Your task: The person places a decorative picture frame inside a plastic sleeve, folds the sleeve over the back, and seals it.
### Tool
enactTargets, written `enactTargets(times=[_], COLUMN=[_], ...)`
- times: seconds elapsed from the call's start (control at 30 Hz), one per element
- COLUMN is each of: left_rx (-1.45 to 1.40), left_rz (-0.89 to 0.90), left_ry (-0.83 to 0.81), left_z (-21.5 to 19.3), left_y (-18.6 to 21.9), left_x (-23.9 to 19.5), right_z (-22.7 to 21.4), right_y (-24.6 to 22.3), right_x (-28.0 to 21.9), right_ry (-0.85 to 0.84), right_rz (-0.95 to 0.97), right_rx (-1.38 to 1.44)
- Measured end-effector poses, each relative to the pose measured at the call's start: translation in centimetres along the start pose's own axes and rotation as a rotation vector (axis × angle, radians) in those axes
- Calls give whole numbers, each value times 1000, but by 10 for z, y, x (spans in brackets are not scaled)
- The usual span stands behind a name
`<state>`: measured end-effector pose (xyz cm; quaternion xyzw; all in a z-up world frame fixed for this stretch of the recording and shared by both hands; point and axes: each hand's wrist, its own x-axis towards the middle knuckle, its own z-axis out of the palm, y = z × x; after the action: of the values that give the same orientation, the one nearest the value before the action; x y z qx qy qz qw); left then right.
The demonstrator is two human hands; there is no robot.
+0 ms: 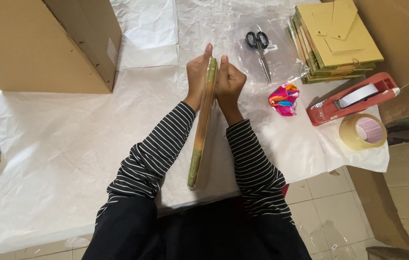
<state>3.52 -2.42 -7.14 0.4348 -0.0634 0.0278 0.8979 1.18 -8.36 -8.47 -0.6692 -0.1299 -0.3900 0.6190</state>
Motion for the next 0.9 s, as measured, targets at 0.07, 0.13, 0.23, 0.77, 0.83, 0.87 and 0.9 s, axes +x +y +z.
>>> enactTargets(times=[0.07, 0.13, 0.23, 0.77, 0.83, 0.87, 0.9], left_rx=[-40, -82, -146, -438, -475, -493, -511], left_rz=[-19, -38, -63, -44, -51, -56, -60], left_ry=[-30, -51, -97, -228, -251, -264, -279], left_z=[2, 3, 6, -1, -6, -9, -11], left_y=[-3, -8, -13, 64, 59, 56, 53], left_x=[0, -2, 2, 14, 20, 23, 27], right_z=[5, 7, 6, 4, -3, -5, -7], right_y=[-4, -5, -1, -14, 7, 8, 10], right_x=[0, -4, -3, 5, 5, 5, 6], right_ry=[9, 10, 43, -141, -197, -226, -255], right_rz=[51, 108, 184, -58, -38, -30, -25], right_rx=[38, 75, 43, -165, -150, -163, -175])
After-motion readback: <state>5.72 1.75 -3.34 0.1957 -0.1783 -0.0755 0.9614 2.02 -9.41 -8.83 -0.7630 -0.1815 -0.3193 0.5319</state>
